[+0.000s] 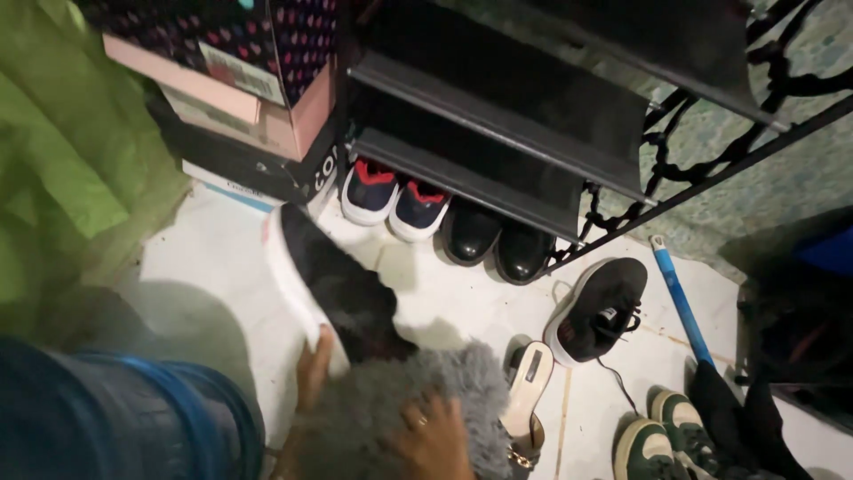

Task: The person removes various shoes from a multi-tier shoe rack, wipes them with a gray duster, and places them back on the rack. The person also moves a helmet and a blue bag to rearrange the items on the rack.

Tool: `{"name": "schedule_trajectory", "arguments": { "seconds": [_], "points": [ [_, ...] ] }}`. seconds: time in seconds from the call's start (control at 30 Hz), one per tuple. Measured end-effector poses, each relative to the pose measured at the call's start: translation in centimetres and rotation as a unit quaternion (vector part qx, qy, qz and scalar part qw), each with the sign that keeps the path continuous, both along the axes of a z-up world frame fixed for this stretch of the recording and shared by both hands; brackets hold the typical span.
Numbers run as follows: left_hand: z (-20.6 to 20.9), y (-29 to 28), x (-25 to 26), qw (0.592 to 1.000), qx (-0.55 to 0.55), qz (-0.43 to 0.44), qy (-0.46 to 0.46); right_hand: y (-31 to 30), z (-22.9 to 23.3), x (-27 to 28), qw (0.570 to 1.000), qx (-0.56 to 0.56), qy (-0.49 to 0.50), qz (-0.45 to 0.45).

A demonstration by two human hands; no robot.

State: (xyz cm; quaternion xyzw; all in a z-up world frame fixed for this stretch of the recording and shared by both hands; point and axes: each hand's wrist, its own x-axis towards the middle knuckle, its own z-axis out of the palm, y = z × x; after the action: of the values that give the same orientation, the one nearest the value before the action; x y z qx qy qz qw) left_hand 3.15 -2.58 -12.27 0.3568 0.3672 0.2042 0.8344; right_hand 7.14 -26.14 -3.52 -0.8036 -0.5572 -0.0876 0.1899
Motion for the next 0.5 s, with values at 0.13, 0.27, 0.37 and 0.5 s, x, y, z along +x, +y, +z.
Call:
{"name": "schedule_trajectory", "arguments": {
  "seconds": [0.13,0.27,0.37,0.5],
  "points": [
    [5.3,-0.8,-0.2,1.000,-0.016,0.019,0.008,-5.1,-8.8,1.6,0.992,-0.080,0.053,-0.079],
    [11.8,-0.6,-0.5,0.959,-0.258,-0.041,-0.113,-2.8,0.0,5.3,0.920,-0.238,0.290,-0.115],
    [10.4,-0.4,-2.2,0.942,-0.275,-0.194,0.001,-1.1,10.7,8.2,0.924,-0.032,0.350,-0.152],
    [10.5,-0.6,-2.5,0.904,-0.304,-0.301,-0.022,-1.4,18.6,13.5,0.995,-0.016,-0.006,-0.098]
  ]
}}
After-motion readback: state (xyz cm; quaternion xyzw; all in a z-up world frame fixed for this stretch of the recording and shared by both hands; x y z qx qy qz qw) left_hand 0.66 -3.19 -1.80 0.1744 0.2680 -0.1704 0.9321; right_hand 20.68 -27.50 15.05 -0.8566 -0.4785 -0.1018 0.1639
